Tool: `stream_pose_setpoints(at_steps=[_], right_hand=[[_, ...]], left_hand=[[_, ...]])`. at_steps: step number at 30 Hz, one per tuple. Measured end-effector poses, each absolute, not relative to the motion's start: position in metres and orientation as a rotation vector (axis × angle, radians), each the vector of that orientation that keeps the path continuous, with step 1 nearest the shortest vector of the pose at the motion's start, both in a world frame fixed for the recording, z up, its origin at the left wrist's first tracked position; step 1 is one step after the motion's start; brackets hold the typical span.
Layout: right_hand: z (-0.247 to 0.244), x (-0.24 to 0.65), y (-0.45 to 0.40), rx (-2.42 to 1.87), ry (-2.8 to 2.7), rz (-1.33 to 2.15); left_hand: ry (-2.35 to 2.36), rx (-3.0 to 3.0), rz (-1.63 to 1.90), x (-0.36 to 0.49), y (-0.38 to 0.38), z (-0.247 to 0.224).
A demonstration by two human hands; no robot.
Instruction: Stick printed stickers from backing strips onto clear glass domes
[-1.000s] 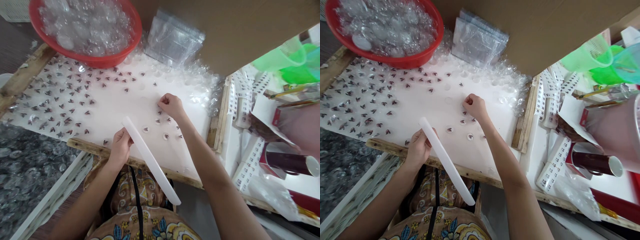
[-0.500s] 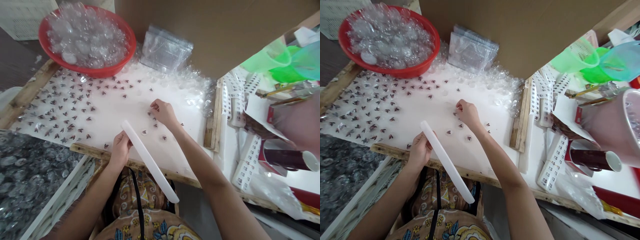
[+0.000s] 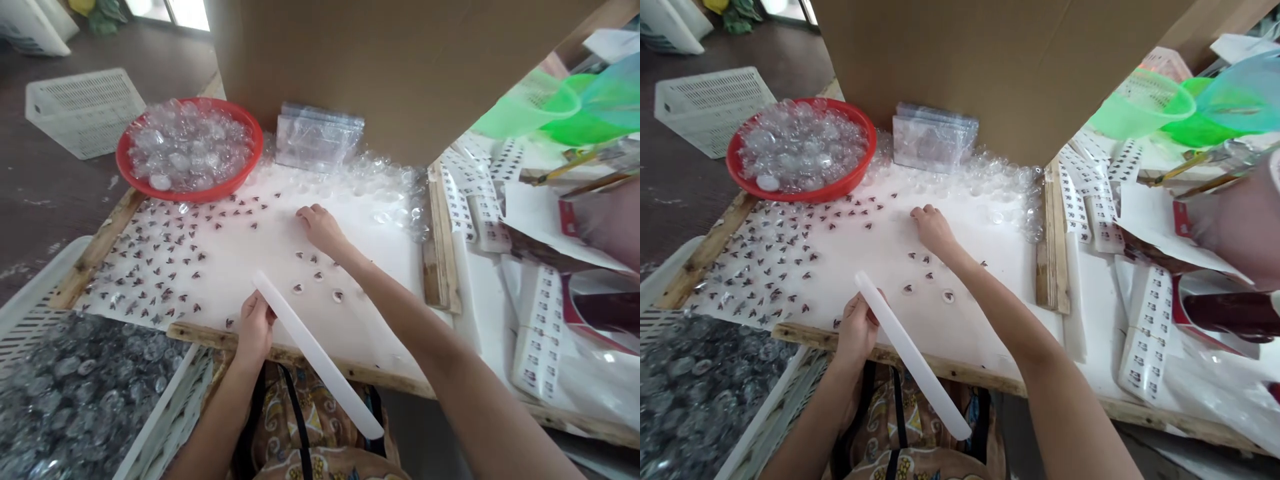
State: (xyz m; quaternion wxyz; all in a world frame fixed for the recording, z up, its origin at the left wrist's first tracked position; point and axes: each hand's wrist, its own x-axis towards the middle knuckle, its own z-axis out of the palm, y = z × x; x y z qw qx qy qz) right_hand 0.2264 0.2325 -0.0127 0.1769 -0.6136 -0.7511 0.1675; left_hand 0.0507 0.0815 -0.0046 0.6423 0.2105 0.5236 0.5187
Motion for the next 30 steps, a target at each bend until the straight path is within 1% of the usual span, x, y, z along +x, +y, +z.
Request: stream_pose_setpoints(at_steps=[3,5,9,13,18,21,24,27,30], right_hand=[[0.003,0.221,0.214,-1.682,-2.112,0.825],[0.01,0.216,0.211,-1.67,-2.133,0.881],[0.002,0.202,0.226,-1.651,-2.176,0.557],[-0.021,0.195,0.249,-1.446,-2.372,0.471],[-0.035,0.233,0.26,-1.589,-2.257,0.45],[-0.031,0.27,0.25,-1.72,-2.177,0.348],[-0.022,0.277,0.234,-1.747,-2.126,0.235],[-0.015,0.241,0.219,-1.538,-2.226,0.304],[-0.016,0.185,0.212,-1.177,-2.491,0.361]], left_hand=[[1.207,0.479,1.172,0.051,0.081,-0.006],[1.22,0.474,1.176,0.052,0.082,-0.007],[1.23,0.472,1.208,0.051,0.082,-0.008],[1.219,0.473,1.235,0.05,0.082,-0.007],[1.221,0.48,1.232,0.05,0.082,-0.008],[1.205,0.453,1.225,0.05,0.082,-0.009],[1.187,0.451,1.194,0.05,0.082,-0.009],[1.206,0.435,1.184,0.051,0.082,-0.009],[1.246,0.375,1.235,0.051,0.083,-0.008]])
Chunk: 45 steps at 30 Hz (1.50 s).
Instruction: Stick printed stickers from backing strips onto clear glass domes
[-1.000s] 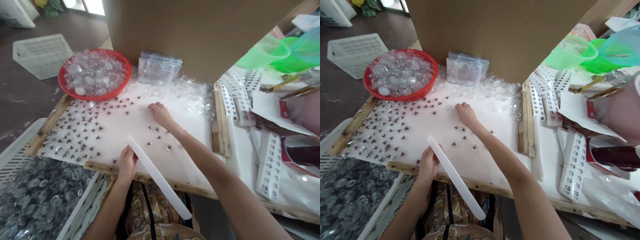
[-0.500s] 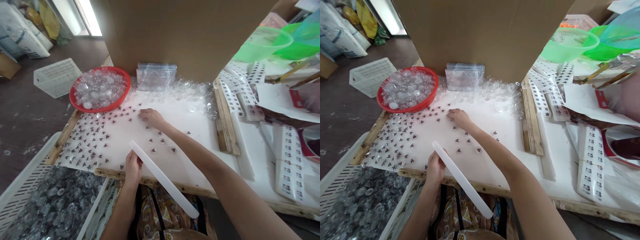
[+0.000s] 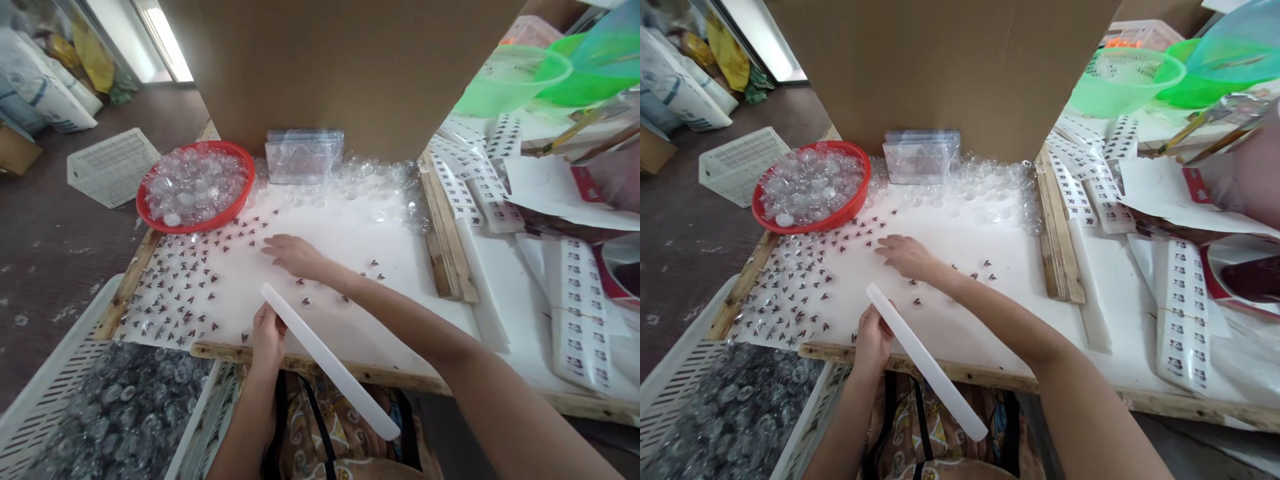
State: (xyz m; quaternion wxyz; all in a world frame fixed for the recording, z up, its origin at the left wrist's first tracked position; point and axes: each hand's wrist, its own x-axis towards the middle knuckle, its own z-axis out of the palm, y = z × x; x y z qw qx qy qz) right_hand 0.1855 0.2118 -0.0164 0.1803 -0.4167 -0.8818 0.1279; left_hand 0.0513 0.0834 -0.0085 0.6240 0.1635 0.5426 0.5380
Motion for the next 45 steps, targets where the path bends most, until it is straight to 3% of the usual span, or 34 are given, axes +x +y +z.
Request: stream_pose_setpoints(at_steps=[4,10,12,15,18,23,29,32,39,45], right_hand=[[-0.023,0.159,0.22,-1.155,-2.625,0.317],[0.007,0.236,0.209,-1.591,-2.311,0.368],[0.029,0.25,0.176,-1.595,-2.117,0.545],[0.056,0.245,0.116,-1.371,-2.069,1.158],[0.066,0.238,0.075,-1.413,-2.065,1.364],[0.065,0.295,0.053,-1.705,-1.725,1.172],[0.056,0.405,-0.007,-2.411,-1.137,0.262],[0.041,0.436,-0.041,-2.589,-0.886,0.042],[0.018,0.448,-0.045,-2.518,-0.932,0.2],[0.021,0.451,-0.023,-2.397,-0.881,0.488]], left_hand=[[1.257,0.359,1.274,0.051,0.085,-0.007],[1.214,0.425,1.305,0.05,0.085,-0.01],[1.196,0.509,1.31,0.051,0.086,-0.01],[1.195,0.623,1.388,0.054,0.091,-0.005],[1.201,0.693,1.506,0.06,0.098,0.004],[1.184,0.994,1.327,0.071,0.109,0.009],[1.283,1.92,0.85,0.09,0.125,-0.018],[1.166,2.346,0.727,0.102,0.133,-0.03],[1.107,2.662,0.492,0.137,0.137,-0.035],[1.138,2.619,0.523,0.14,0.139,-0.036]])
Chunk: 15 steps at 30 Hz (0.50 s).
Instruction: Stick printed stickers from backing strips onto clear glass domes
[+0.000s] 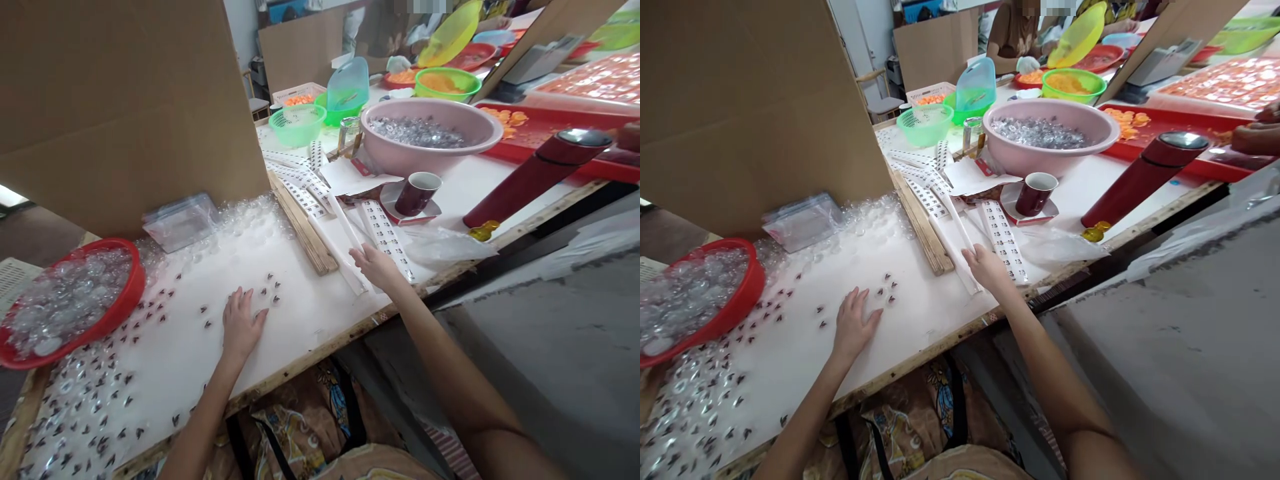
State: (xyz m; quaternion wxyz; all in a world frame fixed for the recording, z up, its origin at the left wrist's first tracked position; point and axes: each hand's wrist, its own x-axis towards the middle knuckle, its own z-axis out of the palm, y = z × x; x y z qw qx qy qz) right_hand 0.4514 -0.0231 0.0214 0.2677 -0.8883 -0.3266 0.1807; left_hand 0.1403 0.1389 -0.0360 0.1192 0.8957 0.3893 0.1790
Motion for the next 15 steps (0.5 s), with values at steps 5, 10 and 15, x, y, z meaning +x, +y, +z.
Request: stream_pose_setpoints(at_steps=[5,10,15], right_hand=[[0.034,0.44,-0.022,-2.31,-0.939,0.562],[0.046,0.389,-0.021,-2.109,-1.352,0.636],[0.042,0.363,-0.026,-2.033,-1.434,0.624]], left_hand=[[1.091,2.455,0.714,0.153,0.128,-0.013],[0.817,1.745,0.663,0.221,0.096,0.022],[0.716,1.33,0.53,0.264,0.08,0.023]])
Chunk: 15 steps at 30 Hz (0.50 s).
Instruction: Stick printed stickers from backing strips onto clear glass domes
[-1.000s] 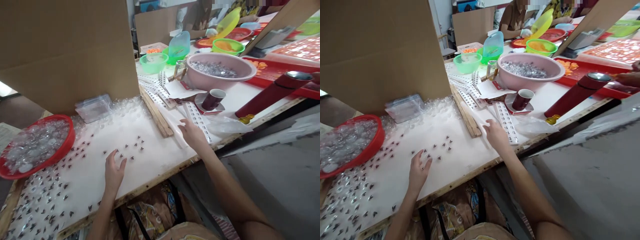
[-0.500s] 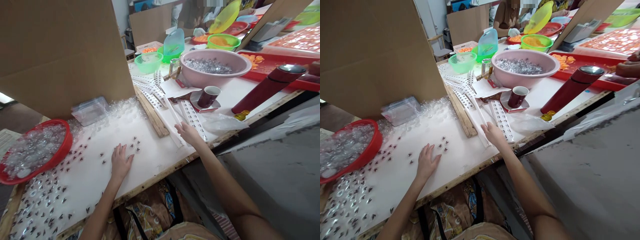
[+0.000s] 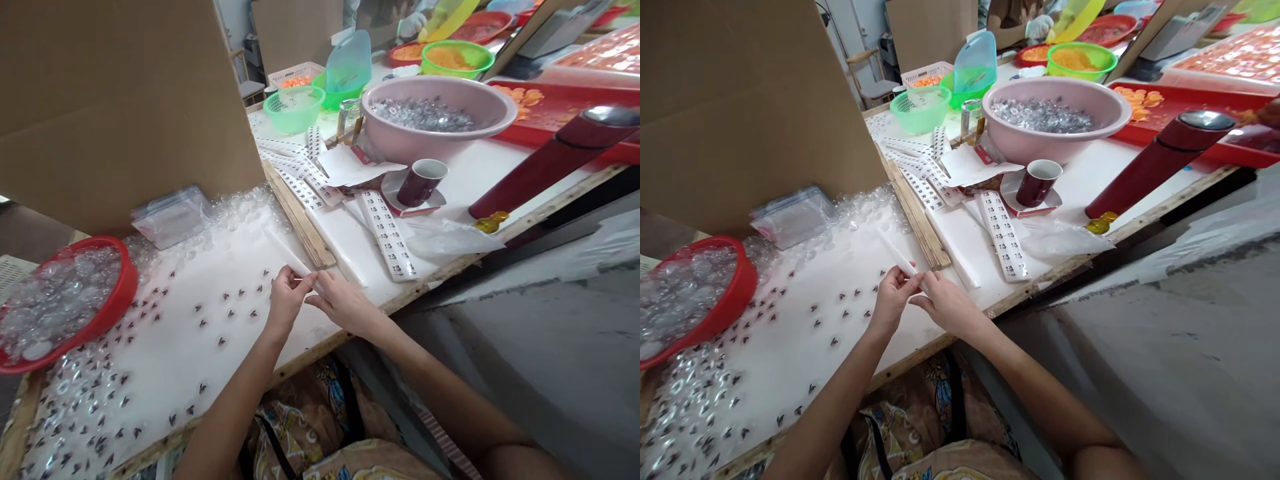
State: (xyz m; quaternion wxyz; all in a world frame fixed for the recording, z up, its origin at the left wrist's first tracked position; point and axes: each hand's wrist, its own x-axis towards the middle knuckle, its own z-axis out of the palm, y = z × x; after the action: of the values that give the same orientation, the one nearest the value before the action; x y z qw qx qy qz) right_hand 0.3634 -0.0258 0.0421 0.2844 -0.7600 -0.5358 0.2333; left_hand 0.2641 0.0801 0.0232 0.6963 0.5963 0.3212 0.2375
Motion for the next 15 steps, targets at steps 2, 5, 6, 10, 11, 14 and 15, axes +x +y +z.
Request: stream_pose_setpoints(at_steps=[2,5,6,10,11,14,15], right_hand=[[0.036,0.367,-0.028,-1.974,-1.303,0.678],[0.025,0.374,-0.029,-1.775,-1.05,0.886],[0.022,0.376,-0.03,-1.689,-0.957,0.957],[0.012,0.388,-0.031,-1.428,-0.686,1.068],[0.01,0.394,-0.032,-1.422,-0.66,1.039],[0.006,0.418,-0.03,-1.525,-0.63,0.869],[0.004,0.428,-0.028,-1.584,-0.626,0.814]], left_hand=[[0.715,1.289,0.54,0.265,0.079,0.019],[0.703,1.223,0.517,0.263,0.079,0.016],[0.697,1.206,0.511,0.264,0.079,0.016],[0.651,1.209,0.505,0.273,0.08,0.017],[0.647,1.213,0.503,0.278,0.081,0.017],[0.666,1.191,0.479,0.295,0.085,0.017],[0.672,1.177,0.462,0.302,0.087,0.017]])
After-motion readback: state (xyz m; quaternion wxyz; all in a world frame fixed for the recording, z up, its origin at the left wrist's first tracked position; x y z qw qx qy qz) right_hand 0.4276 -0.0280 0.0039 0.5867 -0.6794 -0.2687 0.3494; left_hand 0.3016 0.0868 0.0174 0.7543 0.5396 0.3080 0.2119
